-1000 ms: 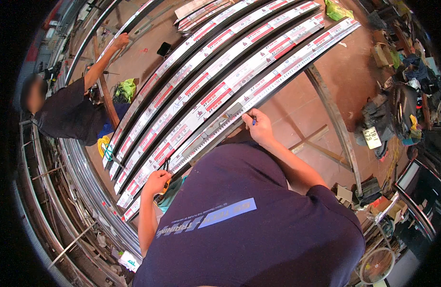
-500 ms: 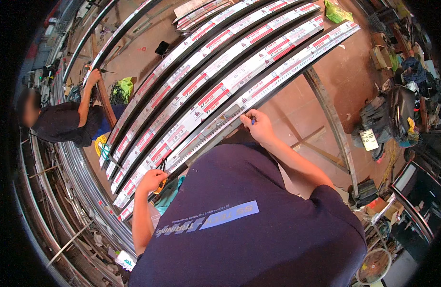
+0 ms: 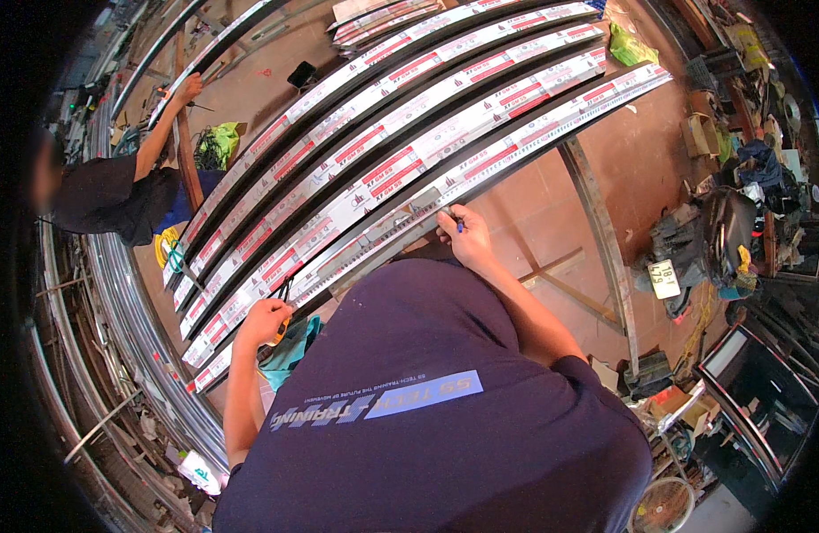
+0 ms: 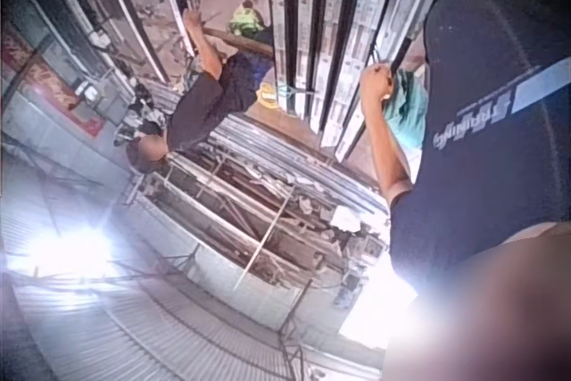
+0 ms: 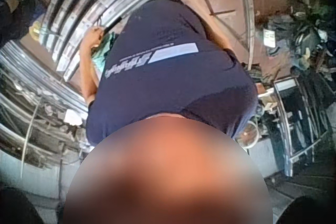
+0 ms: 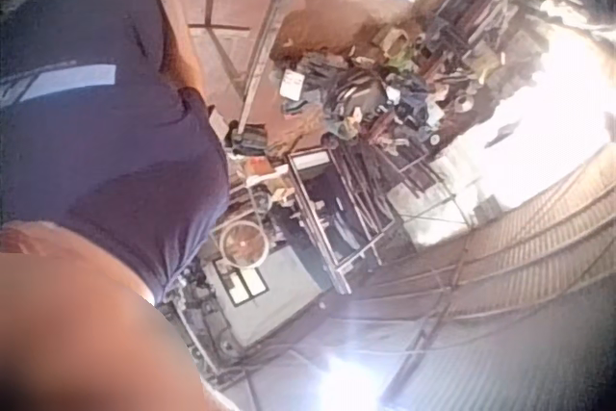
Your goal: The person measures and marks multiple long metal profiles laid on a workbench using a tape measure and a pen. They repeatedly position the tape measure, mark points along the profiles, and adjust the profiles as needed. Another person is visible in the background working separately.
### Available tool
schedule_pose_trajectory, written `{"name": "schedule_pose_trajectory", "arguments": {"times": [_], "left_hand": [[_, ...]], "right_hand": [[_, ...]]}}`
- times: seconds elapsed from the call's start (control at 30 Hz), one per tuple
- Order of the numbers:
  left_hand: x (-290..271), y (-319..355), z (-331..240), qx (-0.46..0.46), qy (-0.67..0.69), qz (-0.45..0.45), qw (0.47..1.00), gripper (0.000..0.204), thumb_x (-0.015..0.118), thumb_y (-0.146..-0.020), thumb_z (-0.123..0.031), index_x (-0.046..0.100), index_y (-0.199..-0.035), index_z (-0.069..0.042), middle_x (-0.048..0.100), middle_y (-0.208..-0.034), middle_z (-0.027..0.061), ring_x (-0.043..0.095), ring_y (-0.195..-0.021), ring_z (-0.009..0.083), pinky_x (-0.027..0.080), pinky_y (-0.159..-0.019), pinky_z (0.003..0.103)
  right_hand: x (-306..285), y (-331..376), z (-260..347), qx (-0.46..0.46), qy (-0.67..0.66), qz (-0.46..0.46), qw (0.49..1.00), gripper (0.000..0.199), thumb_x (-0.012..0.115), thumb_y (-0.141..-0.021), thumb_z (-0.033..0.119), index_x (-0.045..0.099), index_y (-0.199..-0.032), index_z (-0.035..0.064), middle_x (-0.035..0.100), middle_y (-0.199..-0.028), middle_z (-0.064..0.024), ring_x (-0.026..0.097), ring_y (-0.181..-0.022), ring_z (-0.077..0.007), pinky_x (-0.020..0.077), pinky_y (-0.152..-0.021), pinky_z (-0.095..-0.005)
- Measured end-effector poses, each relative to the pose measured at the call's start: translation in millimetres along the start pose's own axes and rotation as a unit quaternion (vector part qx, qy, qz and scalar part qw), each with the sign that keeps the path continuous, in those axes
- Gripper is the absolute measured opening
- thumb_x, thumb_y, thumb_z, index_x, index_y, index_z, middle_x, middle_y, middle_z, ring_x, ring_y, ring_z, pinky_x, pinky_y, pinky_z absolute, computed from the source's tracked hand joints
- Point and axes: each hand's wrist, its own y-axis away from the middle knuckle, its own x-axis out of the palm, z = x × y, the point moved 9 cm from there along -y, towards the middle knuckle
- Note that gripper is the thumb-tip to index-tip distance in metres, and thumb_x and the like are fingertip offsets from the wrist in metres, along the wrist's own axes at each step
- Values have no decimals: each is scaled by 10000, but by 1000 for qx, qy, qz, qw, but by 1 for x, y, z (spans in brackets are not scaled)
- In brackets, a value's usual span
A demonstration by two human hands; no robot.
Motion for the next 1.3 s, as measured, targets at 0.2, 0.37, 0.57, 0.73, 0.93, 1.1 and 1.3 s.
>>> {"name": "schedule_pose_trajectory", "arguments": {"times": [0.2, 0.37, 0.57, 0.73, 0.93, 1.1, 1.3], "left_hand": [[3, -2, -1, 4, 12, -18, 1000, 343, 812, -1058, -351, 866, -1066, -13, 805, -892, 190, 763, -834, 315, 596, -825, 460], [6, -5, 1, 8, -3, 26, 1000, 352, 783, -1090, -348, 858, -1077, -5, 817, -908, 108, 725, -842, 235, 584, -815, 415], [4, 1, -30, 18, -6, 102, 995, 358, 779, -1095, -379, 880, -1113, -36, 848, -1010, 110, 753, -962, 221, 587, -917, 393], [16, -7, -89, 19, -4, 114, 993, 360, 802, -1093, -381, 893, -1150, -38, 859, -1019, 106, 767, -943, 208, 603, -892, 381], [32, -31, -158, 69, 20, 89, 993, 391, 762, -1120, -410, 858, -1084, -33, 797, -920, 77, 715, -890, 190, 560, -829, 392], [18, -57, -155, 68, 8, 79, 995, 398, 770, -1116, -392, 864, -1134, -5, 843, -958, 112, 755, -900, 199, 586, -846, 392], [12, -69, -122, 91, 67, 98, 989, 372, 759, -1141, -360, 841, -1085, -2, 756, -846, 42, 672, -787, 156, 542, -736, 382]], "right_hand": [[-10, -7, -1, -3, -30, 9, 1000, 231, 761, -1191, 247, 756, -1063, 54, 747, -878, -11, 684, -775, -95, 541, -688, -287], [-10, -22, 8, 28, 57, 78, 995, 274, 788, -1172, 275, 737, -1057, 32, 758, -872, -38, 697, -774, -106, 544, -675, -302], [-33, -15, 31, -16, 72, 70, 995, 310, 826, -1149, 294, 758, -1122, -8, 804, -980, -63, 752, -823, -118, 599, -735, -292], [-48, -3, -13, 163, -41, -2, 986, 430, 870, -1114, 377, 709, -1281, 14, 795, -1112, -78, 799, -943, -179, 662, -802, -390], [-12, 8, -33, 265, -76, 121, 954, 642, 891, -1080, 499, 640, -1458, 45, 781, -1265, -84, 808, -1122, -223, 663, -945, -541], [23, 1, -15, 155, -83, 87, 980, 806, 936, -1029, 543, 624, -1540, 4, 777, -1246, -104, 766, -973, -191, 632, -774, -396], [32, 3, -29, 105, -116, -76, 985, 565, 870, -1111, 423, 720, -1428, -20, 788, -1204, -106, 739, -902, -193, 623, -748, -381]]}}
